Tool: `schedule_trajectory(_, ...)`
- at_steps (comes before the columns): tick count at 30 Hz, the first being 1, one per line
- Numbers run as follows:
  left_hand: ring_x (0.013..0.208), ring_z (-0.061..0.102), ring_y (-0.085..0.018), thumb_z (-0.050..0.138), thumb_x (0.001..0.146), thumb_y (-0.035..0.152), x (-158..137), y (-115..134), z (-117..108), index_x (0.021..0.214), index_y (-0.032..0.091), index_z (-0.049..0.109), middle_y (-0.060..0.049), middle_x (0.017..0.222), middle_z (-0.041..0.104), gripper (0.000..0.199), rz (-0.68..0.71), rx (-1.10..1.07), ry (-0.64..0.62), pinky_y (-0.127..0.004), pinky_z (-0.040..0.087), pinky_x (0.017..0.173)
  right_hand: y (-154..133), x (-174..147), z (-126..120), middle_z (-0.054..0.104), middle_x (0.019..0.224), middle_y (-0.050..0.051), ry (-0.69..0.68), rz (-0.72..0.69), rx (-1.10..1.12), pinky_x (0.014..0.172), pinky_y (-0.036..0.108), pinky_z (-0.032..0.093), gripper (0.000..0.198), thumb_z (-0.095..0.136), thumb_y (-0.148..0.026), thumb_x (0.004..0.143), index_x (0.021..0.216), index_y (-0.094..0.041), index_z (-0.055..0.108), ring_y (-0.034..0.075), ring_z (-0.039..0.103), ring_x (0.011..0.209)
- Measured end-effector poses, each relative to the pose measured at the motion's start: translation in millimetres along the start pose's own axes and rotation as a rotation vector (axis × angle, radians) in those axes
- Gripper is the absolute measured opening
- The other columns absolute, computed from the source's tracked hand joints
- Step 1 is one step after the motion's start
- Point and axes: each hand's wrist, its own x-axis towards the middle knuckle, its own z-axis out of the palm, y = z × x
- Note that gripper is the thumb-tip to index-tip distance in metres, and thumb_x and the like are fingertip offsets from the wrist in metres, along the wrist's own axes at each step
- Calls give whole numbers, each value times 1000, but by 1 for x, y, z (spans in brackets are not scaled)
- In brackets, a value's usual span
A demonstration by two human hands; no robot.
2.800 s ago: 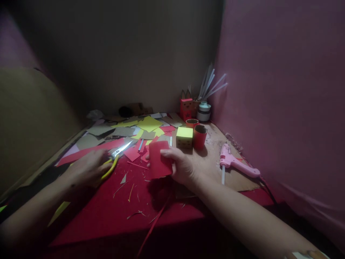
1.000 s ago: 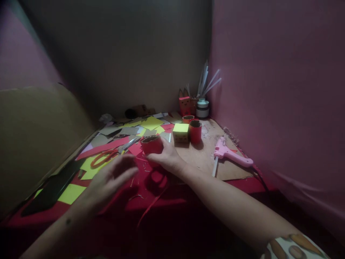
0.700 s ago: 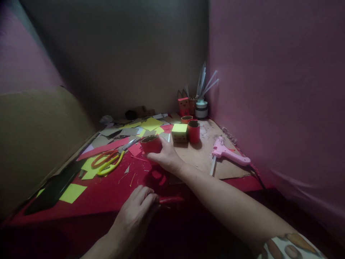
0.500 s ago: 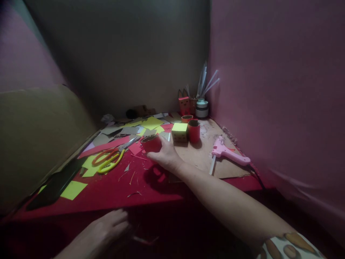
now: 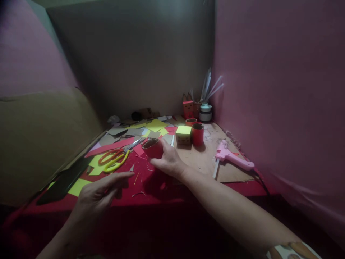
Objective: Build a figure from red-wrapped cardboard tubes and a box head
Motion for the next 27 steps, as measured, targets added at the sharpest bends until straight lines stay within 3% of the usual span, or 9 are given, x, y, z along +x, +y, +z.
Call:
schedule_trajectory(2, 52, 59, -13, 58, 83, 26, 3, 3, 5, 95, 27, 73, 2, 73, 72, 19, -47, -84, 73, -26, 48, 54, -2, 0, 0, 66, 101, 6, -12, -10, 14, 84, 38, 48, 42, 63, -18, 70, 112, -19, 59, 22, 60, 88)
schedule_trajectory(6, 57, 58, -14, 71, 77, 29, 12, 9, 11, 77, 26, 73, 3, 64, 66, 4, -89, -177, 186, -27, 48, 58, -3, -1, 1, 66, 100, 5, -32, -26, 6, 82, 36, 49, 42, 65, -18, 70, 111, -20, 58, 20, 60, 86)
schedule_trajectory(12, 61, 55, -13, 78, 67, 24, 46, 10, 13, 61, 21, 61, 3, 64, 60, 18, -78, -435, 275, -25, 47, 59, 8, 1, 4, 66, 94, 4, 52, -31, -50, 76, 33, 50, 41, 68, -22, 70, 108, -18, 56, 18, 60, 80)
schedule_trajectory(15, 64, 55, -14, 74, 72, 30, 72, 7, 16, 77, 21, 67, 1, 73, 63, 12, -115, -490, 171, -27, 46, 62, 14, 2, 5, 65, 96, 4, 128, -8, -97, 77, 33, 50, 39, 68, -28, 73, 109, -19, 55, 18, 61, 82)
schedule_trajectory(19, 85, 57, -21, 74, 72, 32, 102, 3, 29, 99, 25, 70, -4, 101, 68, 29, 48, -282, 33, -38, 45, 81, 17, 4, 6, 64, 102, 6, 206, 32, -172, 81, 37, 50, 43, 71, -31, 73, 111, -21, 54, 21, 61, 89)
schedule_trajectory(23, 89, 54, -22, 73, 72, 26, 116, 0, 42, 84, 26, 74, -2, 87, 67, 12, 213, -246, -4, -38, 41, 85, 17, 8, 6, 62, 110, 7, 205, 45, -104, 88, 39, 48, 47, 75, -31, 69, 111, -21, 55, 24, 59, 100)
schedule_trajectory(27, 87, 53, -20, 74, 73, 25, 126, -10, 40, 77, 25, 74, -2, 81, 63, 3, 228, -398, -131, -35, 41, 84, 11, 13, 0, 63, 101, 4, 108, 157, 248, 84, 35, 48, 51, 80, -30, 63, 107, -19, 57, 21, 61, 93)
